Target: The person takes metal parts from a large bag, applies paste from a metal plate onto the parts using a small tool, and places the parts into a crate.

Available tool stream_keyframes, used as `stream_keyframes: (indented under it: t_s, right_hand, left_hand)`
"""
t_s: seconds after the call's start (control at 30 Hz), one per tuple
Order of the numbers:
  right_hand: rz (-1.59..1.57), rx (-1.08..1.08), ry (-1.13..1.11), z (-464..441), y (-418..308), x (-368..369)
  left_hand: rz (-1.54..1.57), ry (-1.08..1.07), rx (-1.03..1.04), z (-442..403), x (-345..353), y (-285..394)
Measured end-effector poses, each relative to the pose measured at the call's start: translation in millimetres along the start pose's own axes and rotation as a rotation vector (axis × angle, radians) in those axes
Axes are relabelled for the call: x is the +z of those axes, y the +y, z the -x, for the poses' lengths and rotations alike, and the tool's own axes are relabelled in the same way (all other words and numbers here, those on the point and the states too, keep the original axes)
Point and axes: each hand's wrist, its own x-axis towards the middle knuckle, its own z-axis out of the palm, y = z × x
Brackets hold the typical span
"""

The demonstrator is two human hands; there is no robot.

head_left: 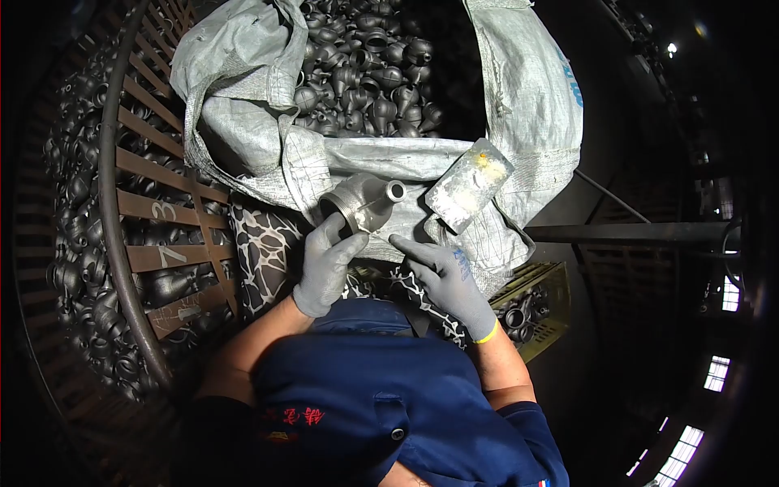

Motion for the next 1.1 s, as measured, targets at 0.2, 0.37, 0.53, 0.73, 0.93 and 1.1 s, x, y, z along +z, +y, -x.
stream_keyframes:
  t_s: [0.2, 0.37, 0.53, 0.73, 0.93, 1.1]
  right_hand:
    - [-0.51, 0.202, -0.065, 15, -3, -11]
    - [-0.955, 0.084, 0.071, 24, 5, -11]
    - [-0.816, 0.039, 0.391, 5, 7, -7]
    - [-0.574, -0.074, 0.325, -11, -2, -7]
    - [-0.654, -0.081, 0.26, -9, -9, -4]
    - [-0.28, -0.212, 0.303, -7, -16, -3]
  left_hand:
    - [-0.058, -0.01, -0.059, -6, -10, -2]
    - [-0.154, -0.045, -0.08, -9, -19, -17]
    - [-0.23, -0.124, -0.147, 0, -9, -1]
    - [-0.326, -0.236, -0.184, 2, -4, 11]
    - [-0.152, -0.14, -0.224, 3, 10, 19]
    - [-0.231, -0.184, -0.24, -1, 0, 14]
